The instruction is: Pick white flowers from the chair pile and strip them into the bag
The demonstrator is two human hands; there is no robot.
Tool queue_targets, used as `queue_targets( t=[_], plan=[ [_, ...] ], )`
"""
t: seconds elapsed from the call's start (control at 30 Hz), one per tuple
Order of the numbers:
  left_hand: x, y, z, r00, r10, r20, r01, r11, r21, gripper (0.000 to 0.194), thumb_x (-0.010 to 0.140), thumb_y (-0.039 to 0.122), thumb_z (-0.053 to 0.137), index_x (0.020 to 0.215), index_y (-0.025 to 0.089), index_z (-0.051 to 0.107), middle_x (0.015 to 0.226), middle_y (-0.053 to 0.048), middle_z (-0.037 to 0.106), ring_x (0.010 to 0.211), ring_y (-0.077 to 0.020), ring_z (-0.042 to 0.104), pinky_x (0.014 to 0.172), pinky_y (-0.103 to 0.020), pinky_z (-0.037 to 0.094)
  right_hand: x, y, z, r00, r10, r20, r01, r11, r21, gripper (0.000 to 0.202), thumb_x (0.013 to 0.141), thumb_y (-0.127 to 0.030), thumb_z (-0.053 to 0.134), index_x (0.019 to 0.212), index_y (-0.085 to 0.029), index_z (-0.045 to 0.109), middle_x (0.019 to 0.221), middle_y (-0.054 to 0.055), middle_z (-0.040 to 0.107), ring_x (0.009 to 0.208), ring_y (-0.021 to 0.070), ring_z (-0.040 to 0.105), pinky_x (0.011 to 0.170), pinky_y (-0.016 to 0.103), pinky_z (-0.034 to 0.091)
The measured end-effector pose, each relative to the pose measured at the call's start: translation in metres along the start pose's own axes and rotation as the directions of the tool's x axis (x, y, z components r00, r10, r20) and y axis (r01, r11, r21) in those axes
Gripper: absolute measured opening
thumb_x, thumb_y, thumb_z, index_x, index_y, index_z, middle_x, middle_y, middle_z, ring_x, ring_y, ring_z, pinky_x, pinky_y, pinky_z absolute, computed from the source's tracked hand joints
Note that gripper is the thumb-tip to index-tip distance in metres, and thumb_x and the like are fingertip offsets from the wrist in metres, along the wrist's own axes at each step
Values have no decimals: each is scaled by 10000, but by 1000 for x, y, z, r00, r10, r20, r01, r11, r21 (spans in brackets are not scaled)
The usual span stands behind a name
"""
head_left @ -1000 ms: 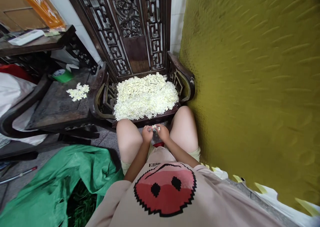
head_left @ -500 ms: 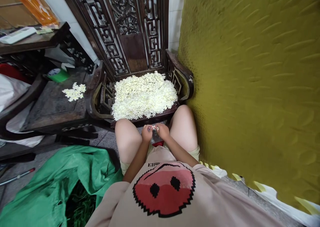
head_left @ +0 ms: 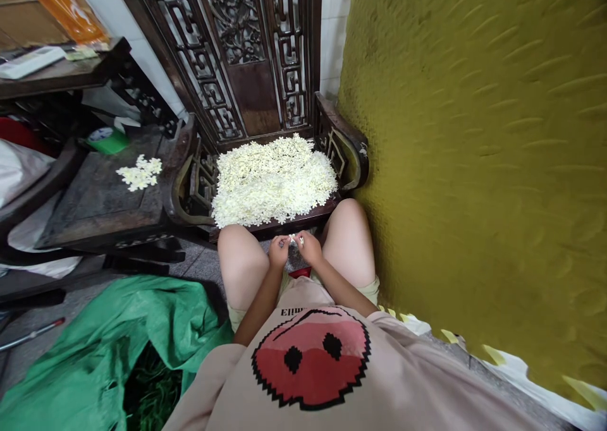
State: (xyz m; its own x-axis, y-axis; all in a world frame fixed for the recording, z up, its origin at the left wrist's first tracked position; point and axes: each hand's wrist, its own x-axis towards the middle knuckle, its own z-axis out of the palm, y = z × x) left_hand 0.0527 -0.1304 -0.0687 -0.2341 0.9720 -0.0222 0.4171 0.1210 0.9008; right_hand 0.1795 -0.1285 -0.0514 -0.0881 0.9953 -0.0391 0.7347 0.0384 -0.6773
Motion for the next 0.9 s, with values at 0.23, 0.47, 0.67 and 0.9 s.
queue_targets(
  t=[0.23, 0.47, 0.67, 0.9],
  plan=[
    [3, -1, 2, 996, -52, 78, 59, 994, -94, 52, 714, 216, 614, 713, 174, 644, 773, -40, 661, 775, -166, 606, 780, -310, 471, 0, 0, -6, 999, -14, -39, 12, 999, -44, 212, 916, -309, 454, 942, -182, 622, 945, 66, 654, 870, 175, 571, 756, 256, 376],
    [0, -3, -2, 1000, 27, 14, -27, 999, 41, 78, 755, 212, 571, 695, 181, 611, 771, -38, 622, 785, -162, 587, 773, -294, 453, 1, 3, -9, 991, -112, 71, 119, 987, -104, 179, 908, -294, 478, 938, -191, 620, 937, 56, 667, 867, 176, 571, 740, 253, 364],
    [-5, 3, -1, 996, 70, -54, -61, 985, 161, 119, 791, 249, 547, 701, 197, 605, 805, -44, 631, 829, -190, 588, 804, -324, 425, -1, -4, -7, 996, -94, -6, 92, 988, -123, 179, 910, -289, 469, 900, -187, 616, 900, 58, 659, 843, 179, 563, 740, 261, 360],
    [-15, 14, -5, 972, 105, -210, -50, 967, 252, 152, 832, 253, 519, 712, 201, 597, 827, -54, 659, 831, -195, 587, 812, -331, 387, -10, -16, 15, 982, -112, -154, 99, 991, -91, 231, 917, -295, 440, 818, -169, 607, 829, 81, 642, 824, 189, 550, 769, 278, 370]
  ],
)
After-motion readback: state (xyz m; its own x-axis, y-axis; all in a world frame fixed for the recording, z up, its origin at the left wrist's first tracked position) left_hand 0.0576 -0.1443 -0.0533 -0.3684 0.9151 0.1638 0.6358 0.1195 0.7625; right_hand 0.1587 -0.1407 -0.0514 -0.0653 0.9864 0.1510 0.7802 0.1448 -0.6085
